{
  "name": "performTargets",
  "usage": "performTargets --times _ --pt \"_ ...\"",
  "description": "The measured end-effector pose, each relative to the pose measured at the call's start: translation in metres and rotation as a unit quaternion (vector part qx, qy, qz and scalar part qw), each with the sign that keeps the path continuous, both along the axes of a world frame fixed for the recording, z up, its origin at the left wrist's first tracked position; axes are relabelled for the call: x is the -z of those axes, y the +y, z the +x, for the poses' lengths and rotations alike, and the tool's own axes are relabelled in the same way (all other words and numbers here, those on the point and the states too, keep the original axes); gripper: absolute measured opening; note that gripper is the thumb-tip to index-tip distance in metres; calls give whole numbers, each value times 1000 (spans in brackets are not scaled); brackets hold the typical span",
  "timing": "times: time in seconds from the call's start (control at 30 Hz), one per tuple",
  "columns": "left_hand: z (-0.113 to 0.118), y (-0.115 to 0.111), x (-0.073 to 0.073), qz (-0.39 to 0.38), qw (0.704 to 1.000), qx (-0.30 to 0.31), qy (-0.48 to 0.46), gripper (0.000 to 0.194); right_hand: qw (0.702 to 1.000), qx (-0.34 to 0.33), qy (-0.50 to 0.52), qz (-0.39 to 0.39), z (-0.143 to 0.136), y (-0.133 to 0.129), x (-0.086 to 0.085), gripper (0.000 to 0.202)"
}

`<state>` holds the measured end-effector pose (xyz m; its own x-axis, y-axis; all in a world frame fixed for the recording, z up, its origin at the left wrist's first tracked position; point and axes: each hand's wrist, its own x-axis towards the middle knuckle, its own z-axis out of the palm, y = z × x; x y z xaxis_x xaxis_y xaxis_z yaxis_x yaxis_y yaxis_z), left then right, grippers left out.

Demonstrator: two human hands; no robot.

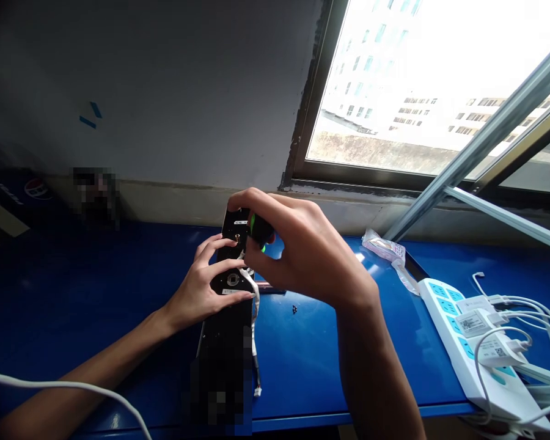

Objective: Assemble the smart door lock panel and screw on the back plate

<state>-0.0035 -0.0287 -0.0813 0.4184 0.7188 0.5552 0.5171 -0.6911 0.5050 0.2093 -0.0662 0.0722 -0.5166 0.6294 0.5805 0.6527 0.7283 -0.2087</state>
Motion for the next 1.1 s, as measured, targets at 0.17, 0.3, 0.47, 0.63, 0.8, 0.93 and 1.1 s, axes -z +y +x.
performTargets --times 0.17,0.3,0.47,0.63,0.8,0.93,1.1 --pt "-1 -2 0 -36 999 -9 1 50 991 103 -6 91 -4 4 6 19" --pt "-1 -3 -2 -113 994 5 -4 54 981 146 -21 129 -9 6 11 41" --pt "0 -3 -4 -123 992 12 -12 52 959 237 -15 157 -18 4 17 52" --pt "0 -2 -2 -121 992 24 -21 49 956 251 -10 153 -20 3 15 44" --pt "0 -2 -2 -125 992 24 -16 48 988 128 -20 89 -10 1 6 25" --pt "0 -3 -4 -128 991 24 -19 48 997 61 -23 42 -1 0 2 23" --pt "-1 -2 -2 -134 990 34 -25 47 999 32 -24 23 2 -3 1 30"
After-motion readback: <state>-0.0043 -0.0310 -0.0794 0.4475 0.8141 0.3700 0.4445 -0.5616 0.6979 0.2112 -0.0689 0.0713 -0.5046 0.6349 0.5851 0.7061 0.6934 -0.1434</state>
